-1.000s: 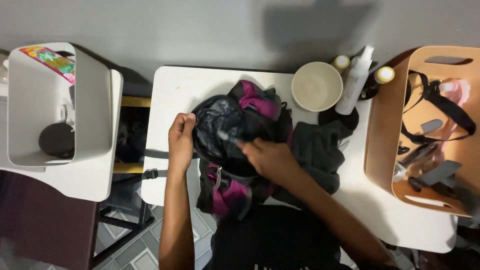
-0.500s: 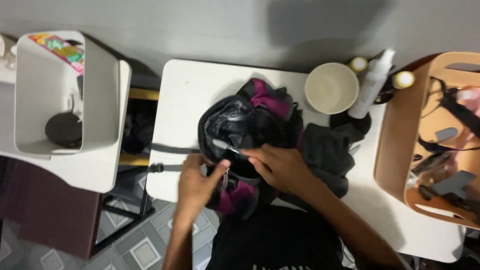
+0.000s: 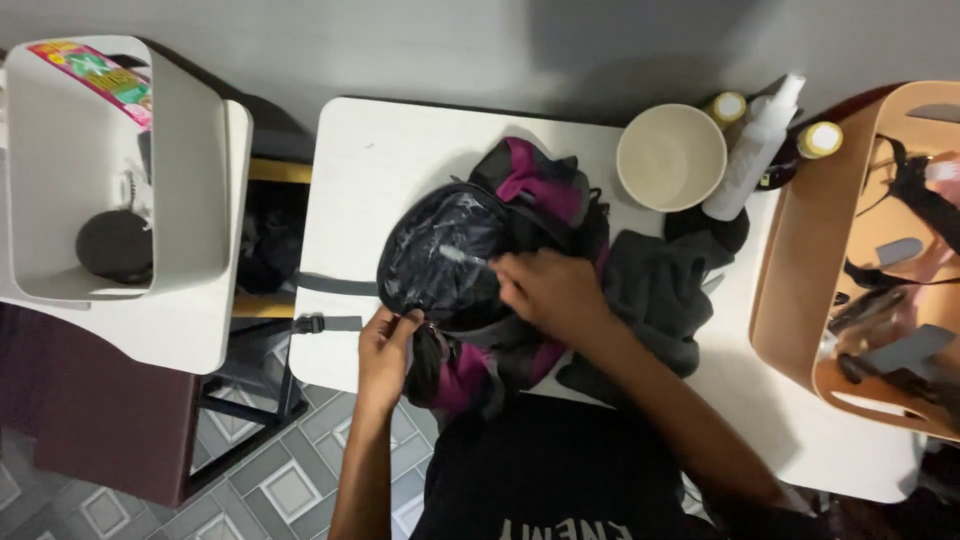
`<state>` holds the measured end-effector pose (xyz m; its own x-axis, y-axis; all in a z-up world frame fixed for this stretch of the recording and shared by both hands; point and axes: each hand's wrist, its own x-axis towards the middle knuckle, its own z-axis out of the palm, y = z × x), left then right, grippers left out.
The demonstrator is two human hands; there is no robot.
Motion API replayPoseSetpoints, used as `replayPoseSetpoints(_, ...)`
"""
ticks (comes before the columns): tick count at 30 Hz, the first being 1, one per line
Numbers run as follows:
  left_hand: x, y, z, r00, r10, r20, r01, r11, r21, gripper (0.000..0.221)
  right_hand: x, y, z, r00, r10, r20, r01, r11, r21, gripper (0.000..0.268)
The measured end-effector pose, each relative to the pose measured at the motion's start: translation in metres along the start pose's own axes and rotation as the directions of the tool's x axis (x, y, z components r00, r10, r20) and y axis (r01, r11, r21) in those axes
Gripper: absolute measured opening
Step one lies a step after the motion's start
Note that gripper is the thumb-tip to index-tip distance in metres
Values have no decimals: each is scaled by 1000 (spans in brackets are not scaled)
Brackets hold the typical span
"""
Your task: The person uses a small tool to scrape a white substance from the inside lining of a purple and black backpack and then wipes the area with a dark cloth.
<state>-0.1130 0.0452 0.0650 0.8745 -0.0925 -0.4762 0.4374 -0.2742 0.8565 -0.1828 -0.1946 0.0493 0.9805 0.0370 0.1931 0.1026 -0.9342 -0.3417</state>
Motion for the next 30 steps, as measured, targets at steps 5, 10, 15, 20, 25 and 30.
replayPoseSetpoints(5,14,-12,-7,999,49,4,-49,999,3,6,7,-21,-15,997,-75,34,72,993,90,13)
replayPoseSetpoints(10,15,-3,-7,999,37,22,-38,999,20,3,16,0,-19,999,-38,-4,38,973,229,11)
replayPoseSetpoints(15,20,-13,-10,999,23,36,-24,999,22,3,7,12,-10,998,60,8,-60,998,19,21)
replayPoseSetpoints(20,14,-3,-9,999,17,45,-17,1000,16,2,4,-10,-14,997,-83,3,80,971,223,20)
replayPoseSetpoints(25,21,-12,-10,999,11,41,-12,999,34,4,15,11,-10,986,5,-164,-33,985,-171,21)
replayPoseSetpoints(30,36,-26,-16,999,-29,40,28,999,37,10,22,6,-27,984,-134,-114,146,984,99,32)
